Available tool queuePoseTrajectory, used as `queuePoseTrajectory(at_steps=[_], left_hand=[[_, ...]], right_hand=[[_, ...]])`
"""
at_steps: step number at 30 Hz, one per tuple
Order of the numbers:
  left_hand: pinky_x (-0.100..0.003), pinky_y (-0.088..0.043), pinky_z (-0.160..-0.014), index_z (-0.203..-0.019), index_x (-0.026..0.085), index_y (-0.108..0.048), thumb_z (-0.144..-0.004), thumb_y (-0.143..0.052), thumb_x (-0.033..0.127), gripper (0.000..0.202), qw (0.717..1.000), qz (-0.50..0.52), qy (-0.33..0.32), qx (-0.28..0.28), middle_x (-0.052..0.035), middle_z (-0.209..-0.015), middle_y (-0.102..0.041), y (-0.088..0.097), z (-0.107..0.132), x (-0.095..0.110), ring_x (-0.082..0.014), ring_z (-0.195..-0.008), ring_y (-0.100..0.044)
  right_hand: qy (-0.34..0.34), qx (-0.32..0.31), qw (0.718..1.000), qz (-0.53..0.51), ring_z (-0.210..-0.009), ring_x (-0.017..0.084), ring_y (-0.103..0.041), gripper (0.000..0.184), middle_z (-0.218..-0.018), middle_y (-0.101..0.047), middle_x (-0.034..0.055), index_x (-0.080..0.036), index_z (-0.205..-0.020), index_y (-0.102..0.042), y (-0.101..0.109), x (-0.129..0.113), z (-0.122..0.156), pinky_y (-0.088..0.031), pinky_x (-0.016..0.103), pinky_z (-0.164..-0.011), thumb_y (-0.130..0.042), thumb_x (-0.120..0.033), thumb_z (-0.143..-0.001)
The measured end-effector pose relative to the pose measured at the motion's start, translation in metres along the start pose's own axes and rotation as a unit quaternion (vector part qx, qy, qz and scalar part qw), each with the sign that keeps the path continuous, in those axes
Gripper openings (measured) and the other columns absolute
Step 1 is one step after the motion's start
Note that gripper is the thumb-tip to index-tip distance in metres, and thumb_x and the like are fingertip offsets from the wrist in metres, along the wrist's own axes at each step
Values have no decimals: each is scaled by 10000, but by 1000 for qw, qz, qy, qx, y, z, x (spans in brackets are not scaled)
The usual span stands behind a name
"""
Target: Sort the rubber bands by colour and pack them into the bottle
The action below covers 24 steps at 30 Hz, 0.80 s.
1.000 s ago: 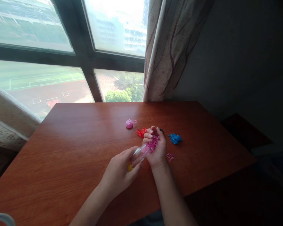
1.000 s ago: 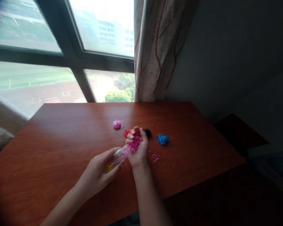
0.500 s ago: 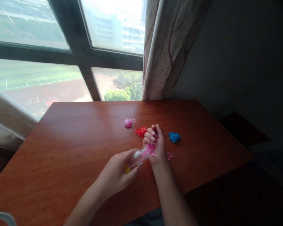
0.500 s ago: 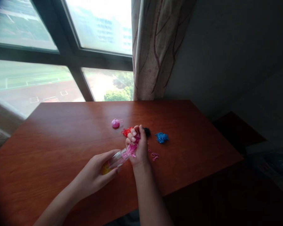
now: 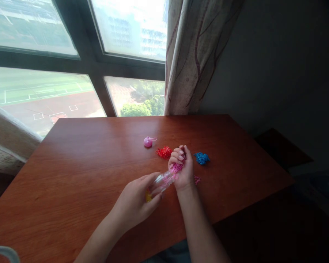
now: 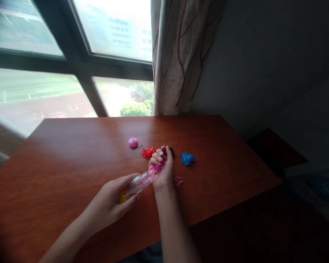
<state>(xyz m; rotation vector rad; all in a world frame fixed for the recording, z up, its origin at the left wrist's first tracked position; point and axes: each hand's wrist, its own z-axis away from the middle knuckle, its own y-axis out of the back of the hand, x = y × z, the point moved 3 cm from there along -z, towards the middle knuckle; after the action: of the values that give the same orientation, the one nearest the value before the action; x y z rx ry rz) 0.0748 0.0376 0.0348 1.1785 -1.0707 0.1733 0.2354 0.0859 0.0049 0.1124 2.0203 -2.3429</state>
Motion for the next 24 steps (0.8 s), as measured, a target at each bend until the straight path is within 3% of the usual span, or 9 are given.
queuePoseTrajectory(at_steps=[13, 24], left_hand=[[-257, -443, -741, -1134, 218, -603, -827, -560, 207, 310, 1000, 11, 7, 7, -16, -964, -702, -2, -1, 0, -176, -811, -631], [-263, -448, -770, -1200, 248, -577, -836, -572, 223, 365, 999, 3, 13, 41, -22, -1055, -706, -5, 0, 1, -189, -890, -649]], right_hand=[[8, -6, 999, 46, -459, 11, -425, 111, -605, -486, -88, -181, -773, -590, -6, 2, 2, -329, 59, -370, -671, -203, -845], [134, 63, 974, 170, -418, 33, -347, 201, -574, -432, -92, -201, -739, -566, -14, 4, 7, -287, 123, -363, -659, -336, -855]])
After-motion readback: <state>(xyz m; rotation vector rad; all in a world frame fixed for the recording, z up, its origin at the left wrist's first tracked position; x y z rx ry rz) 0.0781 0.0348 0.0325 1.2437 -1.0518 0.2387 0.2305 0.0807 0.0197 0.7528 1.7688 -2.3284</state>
